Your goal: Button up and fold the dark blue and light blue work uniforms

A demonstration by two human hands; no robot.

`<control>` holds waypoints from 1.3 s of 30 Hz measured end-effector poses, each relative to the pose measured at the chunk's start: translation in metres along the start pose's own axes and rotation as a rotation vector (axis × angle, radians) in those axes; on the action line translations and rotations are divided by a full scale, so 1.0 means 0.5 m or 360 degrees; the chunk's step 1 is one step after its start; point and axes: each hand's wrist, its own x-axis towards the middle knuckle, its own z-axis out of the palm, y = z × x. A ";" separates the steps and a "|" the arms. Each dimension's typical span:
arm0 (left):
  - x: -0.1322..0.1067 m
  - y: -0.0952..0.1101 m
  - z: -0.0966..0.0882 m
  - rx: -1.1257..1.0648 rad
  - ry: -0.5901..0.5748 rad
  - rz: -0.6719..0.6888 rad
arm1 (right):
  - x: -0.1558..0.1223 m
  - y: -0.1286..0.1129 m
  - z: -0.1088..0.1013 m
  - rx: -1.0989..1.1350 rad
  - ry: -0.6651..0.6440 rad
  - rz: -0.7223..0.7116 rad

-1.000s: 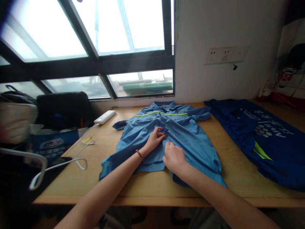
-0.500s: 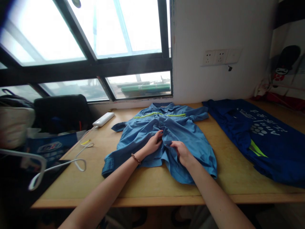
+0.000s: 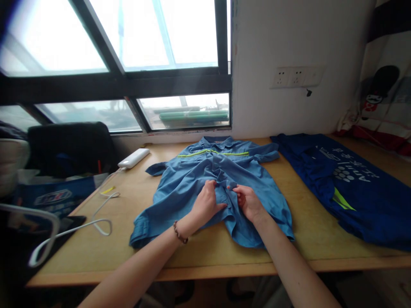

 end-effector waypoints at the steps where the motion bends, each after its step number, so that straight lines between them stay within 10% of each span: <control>1: -0.003 0.005 -0.003 0.0024 -0.0081 -0.0006 | 0.002 0.001 -0.002 -0.0022 0.0009 -0.0014; 7: -0.001 -0.003 0.005 -0.0089 -0.0389 0.0055 | -0.005 0.000 0.007 -0.0276 0.0004 -0.0106; 20: 0.026 -0.001 -0.021 -0.1916 -0.0391 -0.0934 | -0.006 0.023 0.018 -0.0878 0.0127 -0.0235; 33: 0.024 -0.012 -0.024 -0.2084 -0.0309 -0.0809 | -0.011 0.018 0.017 -0.0510 -0.0046 -0.0191; 39: 0.025 -0.002 -0.028 -0.1980 -0.0358 -0.0808 | -0.009 0.026 0.016 -0.0876 0.0049 -0.0419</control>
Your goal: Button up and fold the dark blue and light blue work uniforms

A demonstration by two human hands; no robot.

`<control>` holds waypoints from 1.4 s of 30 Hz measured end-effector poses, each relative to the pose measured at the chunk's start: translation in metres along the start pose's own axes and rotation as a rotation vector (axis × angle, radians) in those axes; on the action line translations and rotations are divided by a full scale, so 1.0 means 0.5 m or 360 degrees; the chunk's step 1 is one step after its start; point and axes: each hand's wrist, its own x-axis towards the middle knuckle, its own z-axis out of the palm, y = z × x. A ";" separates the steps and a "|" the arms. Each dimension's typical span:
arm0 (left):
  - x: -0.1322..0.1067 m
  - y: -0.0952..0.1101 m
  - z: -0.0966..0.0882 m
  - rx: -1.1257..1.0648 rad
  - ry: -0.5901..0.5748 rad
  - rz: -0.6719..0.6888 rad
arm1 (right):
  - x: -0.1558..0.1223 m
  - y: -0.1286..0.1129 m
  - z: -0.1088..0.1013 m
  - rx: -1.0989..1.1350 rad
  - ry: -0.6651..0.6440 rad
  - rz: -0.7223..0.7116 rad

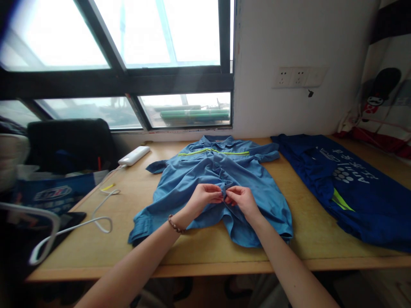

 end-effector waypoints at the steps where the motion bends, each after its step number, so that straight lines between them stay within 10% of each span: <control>1: -0.001 0.001 0.000 0.0024 0.0006 0.0000 | -0.001 0.001 0.001 -0.0092 0.0029 -0.0057; 15: -0.002 -0.016 0.006 -0.0034 0.0146 -0.0025 | -0.022 0.006 0.022 -0.1200 0.0271 -0.0661; 42: 0.007 -0.035 0.007 -0.0389 0.0238 0.0162 | -0.016 0.014 0.030 -0.0799 0.0035 -0.0524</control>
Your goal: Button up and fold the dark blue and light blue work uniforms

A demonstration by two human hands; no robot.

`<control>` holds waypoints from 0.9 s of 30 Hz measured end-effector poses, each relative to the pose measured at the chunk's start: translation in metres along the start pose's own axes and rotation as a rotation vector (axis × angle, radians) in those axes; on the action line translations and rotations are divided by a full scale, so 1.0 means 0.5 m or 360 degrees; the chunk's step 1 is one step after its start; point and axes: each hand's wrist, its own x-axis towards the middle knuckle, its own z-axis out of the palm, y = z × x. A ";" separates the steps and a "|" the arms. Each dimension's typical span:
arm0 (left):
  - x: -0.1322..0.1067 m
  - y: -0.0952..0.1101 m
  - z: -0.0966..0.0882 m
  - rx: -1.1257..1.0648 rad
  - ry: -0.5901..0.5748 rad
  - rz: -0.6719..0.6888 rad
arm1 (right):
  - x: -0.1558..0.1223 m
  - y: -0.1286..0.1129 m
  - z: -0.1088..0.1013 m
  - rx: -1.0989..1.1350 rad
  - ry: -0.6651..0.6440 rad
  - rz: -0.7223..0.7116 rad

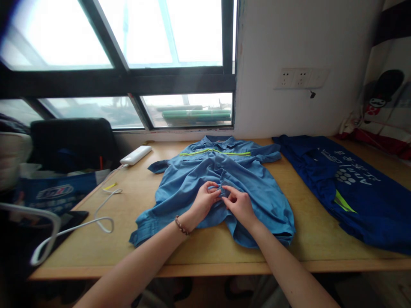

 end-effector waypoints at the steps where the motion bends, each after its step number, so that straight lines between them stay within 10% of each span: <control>1: 0.000 0.000 0.000 0.0026 -0.0017 0.0027 | 0.001 0.000 -0.001 0.0052 -0.0007 0.0028; 16: 0.000 0.002 -0.004 0.0365 -0.0190 0.0077 | 0.016 0.016 -0.019 0.0954 -0.0302 0.0490; 22: 0.015 0.019 -0.021 0.1213 -0.0342 0.0151 | 0.013 0.000 -0.032 0.0388 -0.0254 0.0280; 27: -0.067 0.059 -0.052 0.2407 -0.0326 0.0624 | -0.061 -0.016 -0.096 -0.0559 -0.0185 -0.0084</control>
